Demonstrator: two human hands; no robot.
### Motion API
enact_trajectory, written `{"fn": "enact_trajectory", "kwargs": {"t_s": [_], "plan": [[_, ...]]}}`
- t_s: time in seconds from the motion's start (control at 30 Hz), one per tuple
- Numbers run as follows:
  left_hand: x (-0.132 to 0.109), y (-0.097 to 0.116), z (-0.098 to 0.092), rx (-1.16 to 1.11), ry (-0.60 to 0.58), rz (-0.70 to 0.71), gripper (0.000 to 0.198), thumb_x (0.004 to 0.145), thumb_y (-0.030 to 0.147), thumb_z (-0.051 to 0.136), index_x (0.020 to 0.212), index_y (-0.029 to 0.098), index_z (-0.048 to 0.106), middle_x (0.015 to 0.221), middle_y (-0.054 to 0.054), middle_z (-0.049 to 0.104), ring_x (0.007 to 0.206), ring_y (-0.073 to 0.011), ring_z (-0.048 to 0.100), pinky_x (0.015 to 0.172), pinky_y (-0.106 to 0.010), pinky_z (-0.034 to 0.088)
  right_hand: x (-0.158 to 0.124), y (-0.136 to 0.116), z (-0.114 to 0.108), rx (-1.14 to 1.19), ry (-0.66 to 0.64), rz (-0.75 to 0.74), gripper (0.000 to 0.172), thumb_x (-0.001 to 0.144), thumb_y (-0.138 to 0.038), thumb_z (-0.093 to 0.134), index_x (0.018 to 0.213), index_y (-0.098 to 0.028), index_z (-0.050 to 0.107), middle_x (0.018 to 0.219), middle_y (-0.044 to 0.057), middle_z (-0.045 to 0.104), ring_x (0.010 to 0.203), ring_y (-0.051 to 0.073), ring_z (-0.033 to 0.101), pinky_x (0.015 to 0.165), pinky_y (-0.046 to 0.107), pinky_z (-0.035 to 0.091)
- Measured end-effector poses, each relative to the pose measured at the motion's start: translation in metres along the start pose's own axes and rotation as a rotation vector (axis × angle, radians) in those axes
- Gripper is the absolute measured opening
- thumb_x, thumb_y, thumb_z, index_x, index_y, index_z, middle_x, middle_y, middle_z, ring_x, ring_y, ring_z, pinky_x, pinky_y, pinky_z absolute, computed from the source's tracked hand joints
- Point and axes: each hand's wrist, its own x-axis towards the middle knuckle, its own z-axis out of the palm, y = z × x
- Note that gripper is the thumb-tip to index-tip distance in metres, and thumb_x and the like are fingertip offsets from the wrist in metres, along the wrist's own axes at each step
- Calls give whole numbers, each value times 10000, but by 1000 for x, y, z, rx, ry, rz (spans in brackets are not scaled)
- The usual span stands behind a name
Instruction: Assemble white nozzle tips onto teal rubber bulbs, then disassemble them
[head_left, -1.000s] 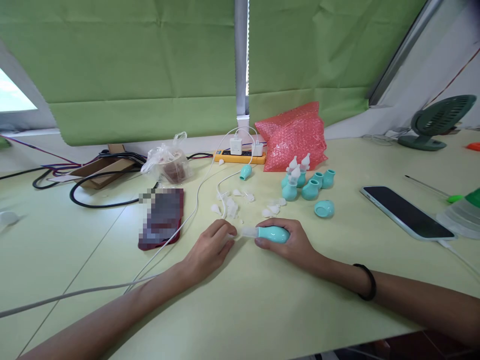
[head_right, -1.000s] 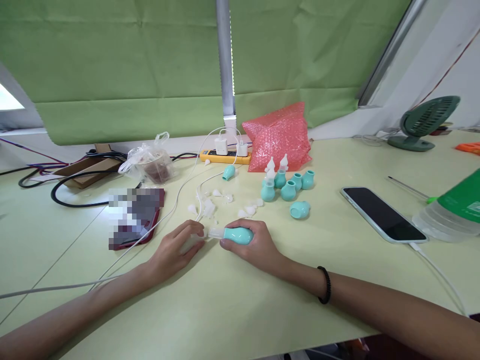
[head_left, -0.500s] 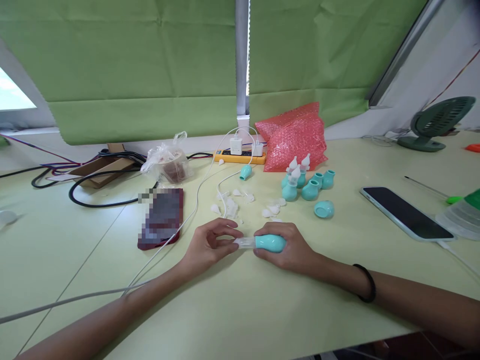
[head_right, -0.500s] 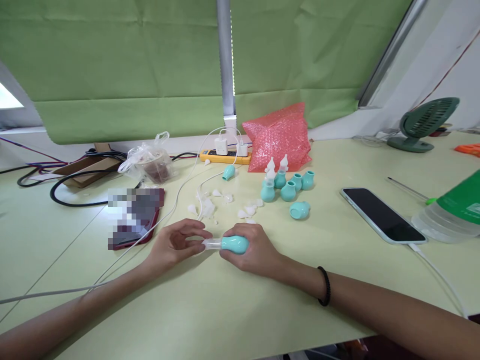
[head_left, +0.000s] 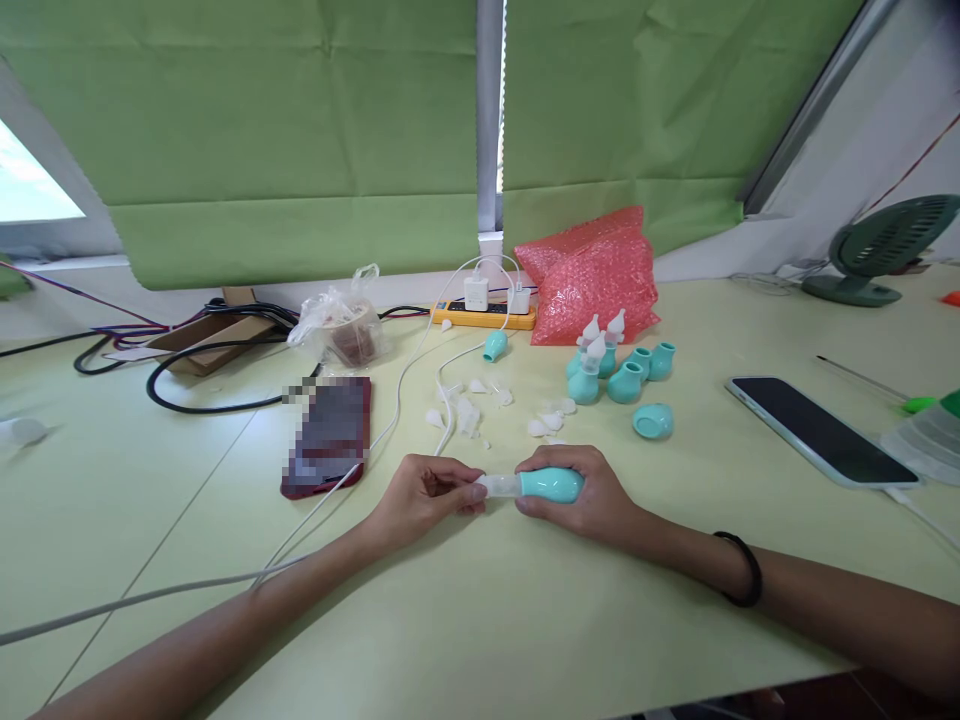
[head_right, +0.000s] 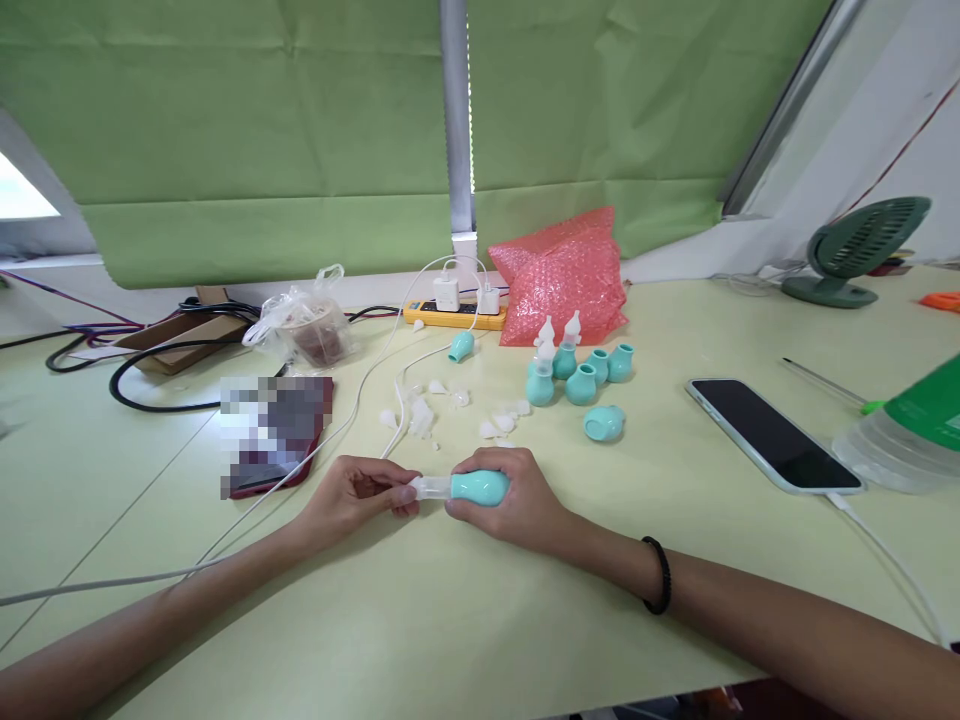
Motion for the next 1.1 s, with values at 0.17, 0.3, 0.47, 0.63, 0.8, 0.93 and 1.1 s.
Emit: {"fn": "enact_trajectory", "kwargs": {"t_s": [0.17,0.3,0.47,0.63,0.8,0.93,1.1], "plan": [[-2,-2,-1,-7,-16,-20,246,620,279,676,797,109,676,652,-59,664,596,-156,594,565,-246,482,-2,0,0,-35,-27,-52,160,599,-278,635,712,-166,615,639,10,615,580,125,555,551,229,428],[-4,0,1,-36,-7,-8,181,633,267,668,746,126,688,643,-56,668,594,-163,603,600,-268,499,-3,-3,0,-8,-10,10,171,586,-293,650,702,-172,619,644,12,629,585,134,571,554,231,443],[-7,4,3,-29,-9,30,183,648,266,657,760,123,689,652,-67,669,585,-170,605,592,-281,511,-5,-5,2,32,-6,52,183,588,-324,649,693,-177,622,658,16,640,600,145,583,538,228,456],[-7,6,2,-30,-39,10,157,658,260,648,730,126,688,643,-64,668,592,-166,608,582,-261,505,-5,-4,2,30,-31,68,199,581,-333,656,689,-171,615,659,17,632,606,145,577,537,227,450],[-2,6,2,-63,40,21,202,622,246,676,771,111,674,648,-59,664,585,-150,597,593,-256,500,-1,-6,2,-10,-33,9,180,619,-297,633,744,-177,587,699,9,617,635,133,562,589,237,445],[-2,4,3,-8,141,58,257,608,259,683,813,105,661,680,-60,650,563,-134,571,552,-248,492,1,-7,2,-13,-61,-67,206,682,-271,584,870,-188,574,797,28,615,717,143,565,666,263,447],[-6,2,4,60,209,194,335,645,257,658,953,131,617,826,-78,622,742,-169,559,638,-273,490,1,-7,1,-66,-11,-146,199,661,-205,585,859,-195,572,772,28,607,725,149,559,676,275,445]]}}
